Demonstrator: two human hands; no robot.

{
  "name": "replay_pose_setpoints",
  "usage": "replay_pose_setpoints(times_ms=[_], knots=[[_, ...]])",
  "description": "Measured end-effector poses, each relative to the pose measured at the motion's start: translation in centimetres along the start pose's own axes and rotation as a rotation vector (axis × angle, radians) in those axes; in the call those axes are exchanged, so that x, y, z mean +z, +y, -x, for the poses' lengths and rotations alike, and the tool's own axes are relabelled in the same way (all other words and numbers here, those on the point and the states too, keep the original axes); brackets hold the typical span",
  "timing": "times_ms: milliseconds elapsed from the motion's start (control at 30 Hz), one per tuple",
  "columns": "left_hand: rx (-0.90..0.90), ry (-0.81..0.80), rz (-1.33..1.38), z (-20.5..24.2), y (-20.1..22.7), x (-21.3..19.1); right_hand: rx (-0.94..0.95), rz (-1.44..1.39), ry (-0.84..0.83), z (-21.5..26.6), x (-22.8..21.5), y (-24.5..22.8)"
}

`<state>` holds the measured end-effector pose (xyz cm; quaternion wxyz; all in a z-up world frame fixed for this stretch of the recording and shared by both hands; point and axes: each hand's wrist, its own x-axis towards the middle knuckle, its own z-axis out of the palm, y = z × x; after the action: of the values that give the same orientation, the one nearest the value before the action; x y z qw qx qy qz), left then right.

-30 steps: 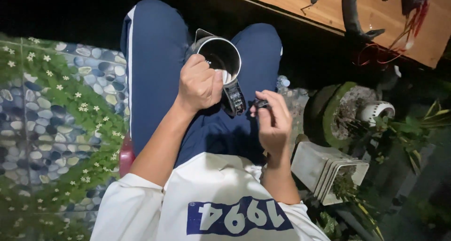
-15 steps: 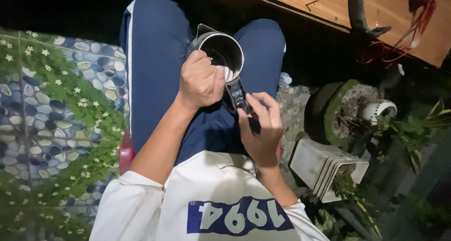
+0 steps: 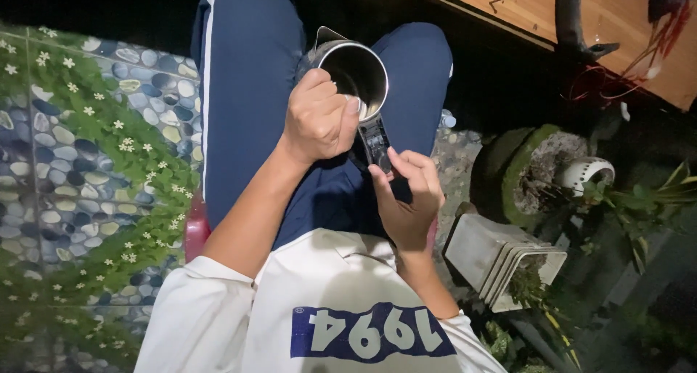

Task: Inspecting and handling small electronic components and appliance parts on a low table.

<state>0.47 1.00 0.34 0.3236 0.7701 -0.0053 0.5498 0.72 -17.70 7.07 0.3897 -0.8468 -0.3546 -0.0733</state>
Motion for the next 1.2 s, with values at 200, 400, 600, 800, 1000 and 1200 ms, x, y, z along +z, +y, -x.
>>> replay_pose_setpoints(times_ms=[200, 400, 600, 800, 1000, 1200], knots=[[-0.003, -0.003, 0.003, -0.2, 0.1, -0.1, -0.014, -0.016, 0.024, -0.3, -0.1, -0.3], [-0.015, -0.011, -0.001, -0.2, 0.2, -0.1, 0.01, 0.052, 0.011, -1.0, 0.1, -1.2], [-0.007, -0.018, -0.009, 0.3, 0.2, 0.2, 0.073, 0.054, -0.023, -0.9, 0.0, -1.0], [0.017, -0.026, -0.024, 0.4, 0.1, 0.2, 0.037, 0.03, -0.004, -0.4, -0.2, -1.1], [0.022, -0.014, -0.029, 0.0, 0.1, 0.1, -0.015, 0.06, 0.097, 1.4, 0.7, 0.8], [0.016, -0.007, -0.027, -0.2, 0.0, 0.1, 0.001, 0.053, 0.12, 1.3, 0.8, 0.7]])
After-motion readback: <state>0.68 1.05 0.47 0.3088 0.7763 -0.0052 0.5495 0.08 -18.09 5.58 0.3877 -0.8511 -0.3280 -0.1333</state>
